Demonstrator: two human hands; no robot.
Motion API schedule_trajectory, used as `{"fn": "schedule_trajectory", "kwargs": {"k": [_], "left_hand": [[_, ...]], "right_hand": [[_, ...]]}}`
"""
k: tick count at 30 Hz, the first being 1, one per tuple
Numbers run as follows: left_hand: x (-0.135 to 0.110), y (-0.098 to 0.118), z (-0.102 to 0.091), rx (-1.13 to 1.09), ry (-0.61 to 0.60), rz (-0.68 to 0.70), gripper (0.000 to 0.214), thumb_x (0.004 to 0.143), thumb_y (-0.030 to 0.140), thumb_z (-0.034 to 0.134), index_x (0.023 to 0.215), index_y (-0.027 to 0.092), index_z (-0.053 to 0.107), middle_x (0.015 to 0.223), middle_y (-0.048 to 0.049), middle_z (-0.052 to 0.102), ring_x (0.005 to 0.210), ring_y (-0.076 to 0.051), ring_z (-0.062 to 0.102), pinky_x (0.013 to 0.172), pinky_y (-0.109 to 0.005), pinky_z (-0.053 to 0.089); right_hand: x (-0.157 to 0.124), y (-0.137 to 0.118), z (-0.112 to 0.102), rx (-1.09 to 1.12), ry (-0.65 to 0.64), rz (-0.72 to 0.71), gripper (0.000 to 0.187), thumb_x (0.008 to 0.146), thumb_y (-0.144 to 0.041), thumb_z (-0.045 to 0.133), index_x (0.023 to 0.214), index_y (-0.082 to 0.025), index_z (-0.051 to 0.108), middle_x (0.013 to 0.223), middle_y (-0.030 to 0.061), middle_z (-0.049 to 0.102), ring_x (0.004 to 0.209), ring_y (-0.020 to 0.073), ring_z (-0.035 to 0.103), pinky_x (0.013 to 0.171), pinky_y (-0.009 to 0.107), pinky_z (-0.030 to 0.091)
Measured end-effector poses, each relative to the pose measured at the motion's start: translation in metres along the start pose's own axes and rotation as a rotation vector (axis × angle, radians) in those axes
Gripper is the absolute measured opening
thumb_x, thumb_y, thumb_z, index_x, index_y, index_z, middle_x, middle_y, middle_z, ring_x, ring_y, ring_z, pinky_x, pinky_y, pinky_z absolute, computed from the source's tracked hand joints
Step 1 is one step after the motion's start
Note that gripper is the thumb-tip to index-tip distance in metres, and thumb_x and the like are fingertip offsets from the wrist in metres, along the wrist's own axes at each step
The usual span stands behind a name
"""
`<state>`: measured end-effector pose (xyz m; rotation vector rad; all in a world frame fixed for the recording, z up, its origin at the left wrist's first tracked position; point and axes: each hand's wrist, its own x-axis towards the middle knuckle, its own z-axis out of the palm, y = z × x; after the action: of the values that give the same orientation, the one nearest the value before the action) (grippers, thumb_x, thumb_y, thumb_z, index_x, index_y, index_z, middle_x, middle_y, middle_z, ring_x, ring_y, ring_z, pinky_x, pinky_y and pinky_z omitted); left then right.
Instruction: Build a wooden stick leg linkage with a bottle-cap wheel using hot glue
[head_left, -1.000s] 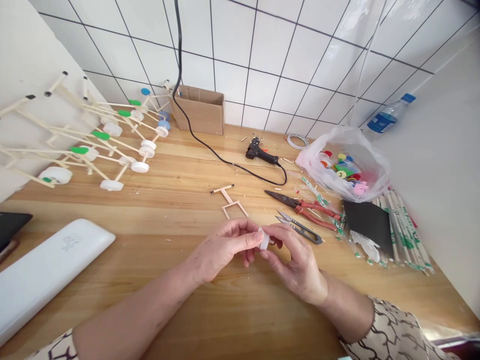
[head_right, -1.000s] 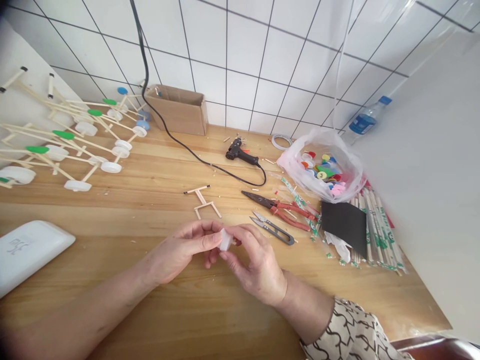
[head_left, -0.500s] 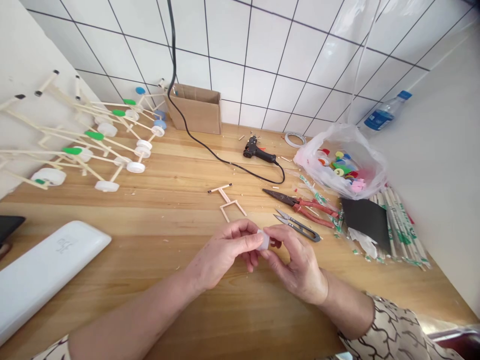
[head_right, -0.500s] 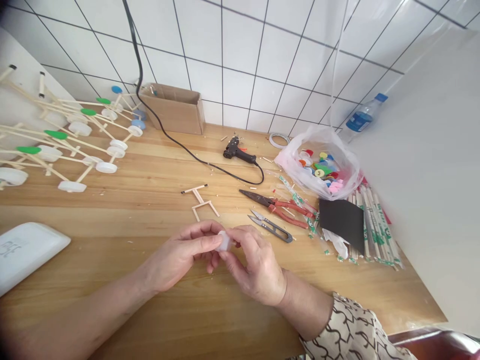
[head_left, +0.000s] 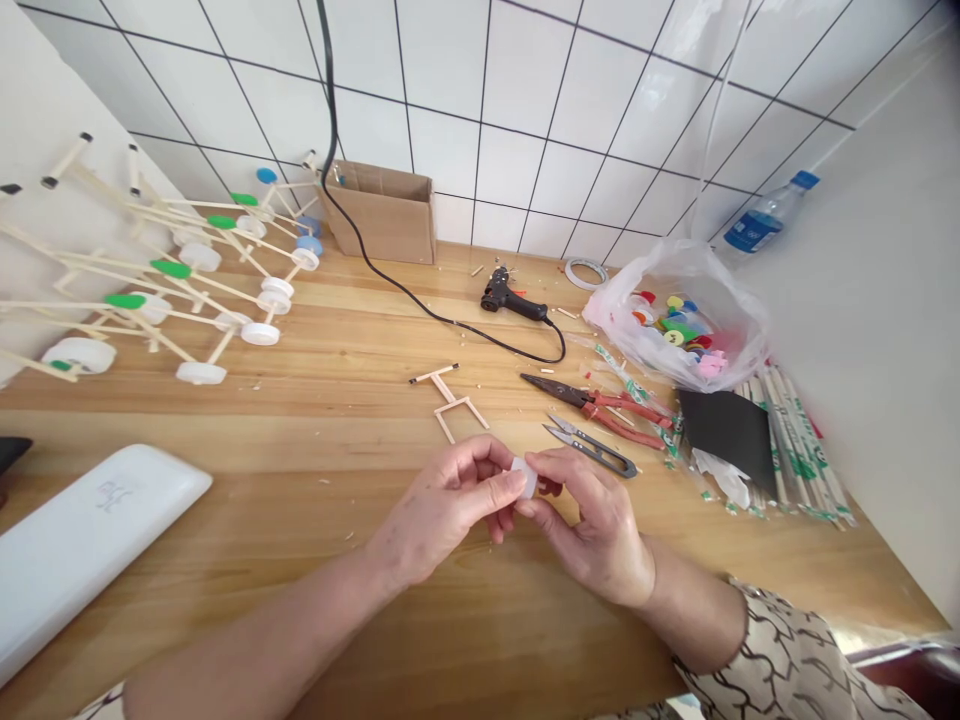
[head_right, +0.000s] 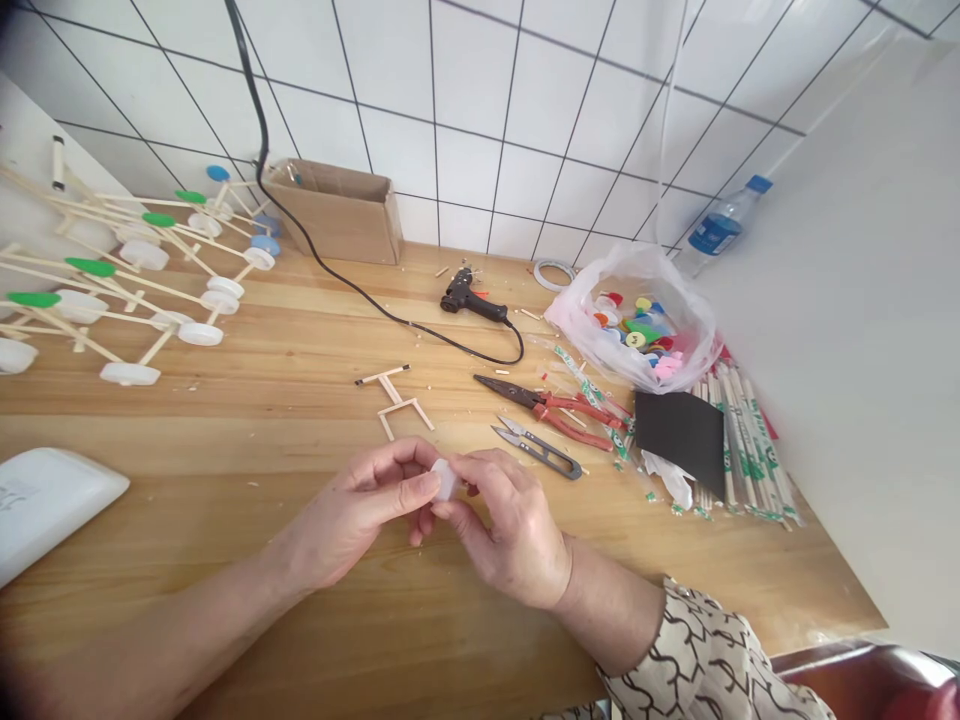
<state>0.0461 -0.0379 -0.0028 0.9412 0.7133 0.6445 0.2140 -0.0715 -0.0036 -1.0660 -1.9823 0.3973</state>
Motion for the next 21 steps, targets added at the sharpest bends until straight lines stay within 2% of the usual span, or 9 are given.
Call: {"fn": "schedule_trajectory", "kwargs": {"k": [7, 11, 16, 21], "left_hand": [[-0.002, 0.003, 0.004, 0.132, 0.061, 0.002, 0.028, 0.078, 0.041, 0.063, 0.078, 0.015, 0.056, 0.064, 0.0017, 0.059, 0.054, -0.010, 0.055, 0.051, -0.023, 0.046], [0.000, 0.003, 0.005, 0.105, 0.080, 0.001, 0.025, 0.079, 0.039, 0.063, 0.080, 0.014, 0.057, 0.067, 0.0012, 0.062, 0.054, -0.010, 0.055, 0.052, -0.022, 0.047], [0.005, -0.002, -0.002, -0.025, -0.003, 0.032, 0.024, 0.084, 0.039, 0.058, 0.082, 0.015, 0.061, 0.074, 0.0000, 0.064, 0.058, -0.010, 0.058, 0.057, -0.023, 0.049], [0.002, 0.003, -0.008, 0.062, -0.044, 0.041, 0.029, 0.086, 0.042, 0.054, 0.083, 0.015, 0.063, 0.077, -0.0013, 0.065, 0.065, -0.012, 0.060, 0.063, -0.024, 0.050]], "right_hand": [[-0.004, 0.001, 0.000, -0.035, -0.016, -0.007, 0.027, 0.084, -0.015, 0.060, 0.110, -0.020, 0.052, 0.089, 0.0075, 0.065, 0.076, 0.0184, 0.060, 0.064, 0.031, 0.052], [-0.001, 0.004, 0.001, -0.001, -0.014, 0.038, 0.022, 0.085, -0.018, 0.059, 0.107, -0.021, 0.053, 0.085, 0.0052, 0.065, 0.073, 0.0169, 0.060, 0.064, 0.029, 0.052], [0.005, 0.005, 0.000, 0.048, -0.039, 0.087, 0.018, 0.086, -0.021, 0.058, 0.103, -0.018, 0.054, 0.082, 0.0049, 0.062, 0.072, 0.0157, 0.057, 0.063, 0.027, 0.050], [0.005, 0.006, -0.004, 0.105, -0.081, 0.156, 0.018, 0.087, -0.027, 0.055, 0.103, -0.018, 0.055, 0.082, 0.0055, 0.061, 0.070, 0.0151, 0.055, 0.063, 0.028, 0.049]]}}
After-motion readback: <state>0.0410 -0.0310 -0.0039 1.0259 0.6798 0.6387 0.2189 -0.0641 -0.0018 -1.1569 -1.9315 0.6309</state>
